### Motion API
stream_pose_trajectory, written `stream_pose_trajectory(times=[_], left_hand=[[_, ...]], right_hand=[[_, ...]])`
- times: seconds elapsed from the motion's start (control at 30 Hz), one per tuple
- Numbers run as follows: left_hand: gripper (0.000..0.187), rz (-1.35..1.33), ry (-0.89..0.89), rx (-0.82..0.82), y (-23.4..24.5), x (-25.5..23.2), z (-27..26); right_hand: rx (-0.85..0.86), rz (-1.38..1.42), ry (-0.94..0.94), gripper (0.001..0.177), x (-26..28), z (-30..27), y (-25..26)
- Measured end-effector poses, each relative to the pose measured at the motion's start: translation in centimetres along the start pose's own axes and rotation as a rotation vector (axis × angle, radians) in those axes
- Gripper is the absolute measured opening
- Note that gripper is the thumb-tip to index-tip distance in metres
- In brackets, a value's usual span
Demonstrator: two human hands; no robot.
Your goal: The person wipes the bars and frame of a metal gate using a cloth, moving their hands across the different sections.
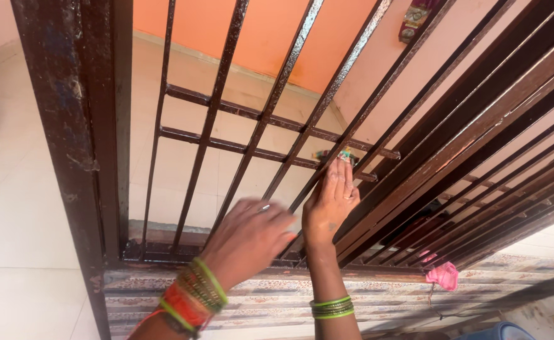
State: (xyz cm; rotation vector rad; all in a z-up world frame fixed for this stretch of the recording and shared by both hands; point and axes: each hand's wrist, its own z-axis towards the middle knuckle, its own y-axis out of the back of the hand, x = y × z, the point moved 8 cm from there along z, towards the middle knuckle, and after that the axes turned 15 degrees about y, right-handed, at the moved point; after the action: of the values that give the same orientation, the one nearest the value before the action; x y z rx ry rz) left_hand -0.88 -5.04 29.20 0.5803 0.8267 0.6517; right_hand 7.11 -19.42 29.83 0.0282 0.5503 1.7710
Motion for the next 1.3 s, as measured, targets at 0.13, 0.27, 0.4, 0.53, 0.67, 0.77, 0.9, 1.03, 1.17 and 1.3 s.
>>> stream_pose_trajectory(times=[0.13, 0.27, 0.4, 0.53, 0.67, 0.77, 0.9, 1.03, 1.17, 1.3], left_hand=[[0.019, 0.196, -0.295, -0.184, 1.0, -6.9, 3.0], [0.022, 0.528, -0.400, -0.193, -3.8, -11.4, 7.3], [0.034, 0.797, -0.348, -0.218, -7.0, -11.5, 10.1], [0.033, 0.863, -0.348, -0.103, -8.6, -10.7, 10.7], [0.028, 0.514, -0.281, -0.089, -8.6, -9.9, 10.7], [0.026, 0.351, -0.257, -0.197, -7.5, -9.6, 11.5], [0.026, 0.057, -0.133, -0.167, -5.2, -9.3, 12.9], [0.023, -0.086, -0.014, -0.023, -3.8, -8.6, 14.6], [0.027, -0.006, 0.008, -0.010, -3.9, -8.1, 15.0], [0.027, 0.024, -0.045, -0.082, -4.3, -8.6, 13.3]], right_hand=[[-0.074, 0.774, -0.177, 0.049, 0.2, -1.7, -1.2], [0.015, 1.344, -0.385, 0.050, 0.5, -5.0, -3.0], [0.145, 1.194, -0.423, 0.047, -1.5, -7.0, -5.7], [0.292, 1.009, -0.455, 0.045, -3.6, -10.7, -8.5], [0.379, 0.845, -0.448, 0.043, -5.2, -13.3, -9.9], [0.360, 0.695, -0.378, 0.042, -6.3, -11.8, -9.7], [0.121, 0.493, -0.244, 0.040, -6.9, -4.9, -6.3], [-0.069, 0.369, -0.073, 0.042, -5.3, 0.3, 0.3], [-0.016, 0.365, -0.082, 0.037, -4.3, 0.1, 0.4], [0.091, 0.710, -0.378, 0.032, -5.9, -5.2, -4.9]])
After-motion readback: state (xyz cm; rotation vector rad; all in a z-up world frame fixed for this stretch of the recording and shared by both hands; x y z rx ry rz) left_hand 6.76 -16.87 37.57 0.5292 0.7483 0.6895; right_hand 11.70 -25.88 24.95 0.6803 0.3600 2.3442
